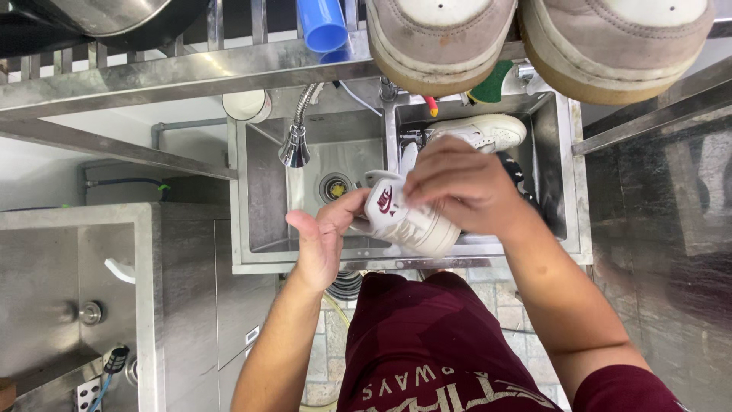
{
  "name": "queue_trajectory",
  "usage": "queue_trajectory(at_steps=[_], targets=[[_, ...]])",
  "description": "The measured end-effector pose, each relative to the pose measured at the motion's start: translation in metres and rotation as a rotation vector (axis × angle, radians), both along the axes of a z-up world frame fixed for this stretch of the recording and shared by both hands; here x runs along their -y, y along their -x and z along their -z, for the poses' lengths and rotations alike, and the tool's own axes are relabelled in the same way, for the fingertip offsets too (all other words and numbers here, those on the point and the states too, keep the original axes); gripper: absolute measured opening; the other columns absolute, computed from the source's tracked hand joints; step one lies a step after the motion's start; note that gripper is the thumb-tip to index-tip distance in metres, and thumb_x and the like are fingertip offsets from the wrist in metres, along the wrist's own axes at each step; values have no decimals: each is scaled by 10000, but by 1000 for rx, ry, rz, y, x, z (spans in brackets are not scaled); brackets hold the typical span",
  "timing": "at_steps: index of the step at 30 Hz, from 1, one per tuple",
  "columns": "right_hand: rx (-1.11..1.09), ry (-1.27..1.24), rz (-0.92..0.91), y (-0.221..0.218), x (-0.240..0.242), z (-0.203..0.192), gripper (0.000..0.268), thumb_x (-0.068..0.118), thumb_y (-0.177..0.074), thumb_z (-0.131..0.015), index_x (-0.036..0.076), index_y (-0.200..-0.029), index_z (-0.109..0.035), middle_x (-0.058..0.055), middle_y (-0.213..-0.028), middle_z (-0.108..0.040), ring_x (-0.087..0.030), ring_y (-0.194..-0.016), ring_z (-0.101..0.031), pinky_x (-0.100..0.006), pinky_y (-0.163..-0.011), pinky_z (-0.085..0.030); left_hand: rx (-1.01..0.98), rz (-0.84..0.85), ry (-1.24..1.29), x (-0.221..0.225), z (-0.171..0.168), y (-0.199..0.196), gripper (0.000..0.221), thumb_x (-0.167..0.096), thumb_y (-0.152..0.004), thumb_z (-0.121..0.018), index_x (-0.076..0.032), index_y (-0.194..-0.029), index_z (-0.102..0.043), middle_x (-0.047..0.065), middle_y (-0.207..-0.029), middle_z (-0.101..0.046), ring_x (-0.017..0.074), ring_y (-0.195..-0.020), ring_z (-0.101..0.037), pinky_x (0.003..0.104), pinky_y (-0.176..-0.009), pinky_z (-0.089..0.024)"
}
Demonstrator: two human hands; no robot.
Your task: The person cleans a white shoe at a professional washing station. They apply a liquid spray to the shoe surface using a handheld gun and then scrub the exterior and interior with a small brush while holding the shoe over a sink.
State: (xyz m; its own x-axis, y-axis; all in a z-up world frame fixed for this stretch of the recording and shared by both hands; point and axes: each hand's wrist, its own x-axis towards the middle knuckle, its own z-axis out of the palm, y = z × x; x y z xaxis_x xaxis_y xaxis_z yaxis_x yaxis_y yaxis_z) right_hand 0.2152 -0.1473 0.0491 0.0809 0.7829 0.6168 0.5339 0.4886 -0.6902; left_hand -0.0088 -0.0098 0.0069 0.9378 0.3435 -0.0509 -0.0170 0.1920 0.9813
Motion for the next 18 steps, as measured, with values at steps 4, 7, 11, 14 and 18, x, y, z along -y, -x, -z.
queue_trajectory(at_steps=[4, 7, 11, 14, 18], targets=[[41, 47, -159, 13, 9, -9, 196, -5, -806, -766, 112, -964, -763, -2, -1002, -758, -226, -1043, -662, -381, -952, -507, -29, 0, -12, 3, 4, 1, 1403, -992, -744, -44, 133, -1452, -494, 169, -1372, -638, 255, -1324, -571, 381, -1176, -375], [-68, 26, -69, 4, 4, -8, 200, -16, -856, -787, 135, -985, -758, 18, -1021, -758, -167, -1037, -696, -386, -1003, -502, 1, 1, -9, 6, 6, 3, 1409, -993, -763, -53, 139, -1467, -510, 187, -1348, -645, 271, -1265, -591, 394, -1105, -415], [64, 24, 64, 3, 5, -20, 222, -15, -811, -797, 128, -976, -757, 13, -1036, -749, -202, -1043, -654, -376, -964, -484, 40, 35, 51, 6, 1, 4, 1413, -991, -777, -35, 137, -1487, -506, 202, -1347, -655, 286, -1282, -602, 407, -1154, -411], [220, 32, 52, 21, 12, -29, 241, -3, -773, -805, 92, -988, -751, -12, -1044, -729, -248, -1020, -638, -397, -934, -487, -2, 84, 62, 11, -5, 7, 1422, -995, -746, -47, 134, -1508, -455, 195, -1424, -610, 280, -1334, -556, 412, -1180, -381], [356, 17, -33, 28, 10, -35, 279, 51, -724, -805, 73, -996, -751, -34, -1047, -729, -266, -1042, -659, -426, -947, -520, 29, 68, 91, 15, -10, 1, 1440, -1004, -741, -47, 149, -1506, -444, 203, -1416, -612, 291, -1310, -574, 432, -1210, -377]])
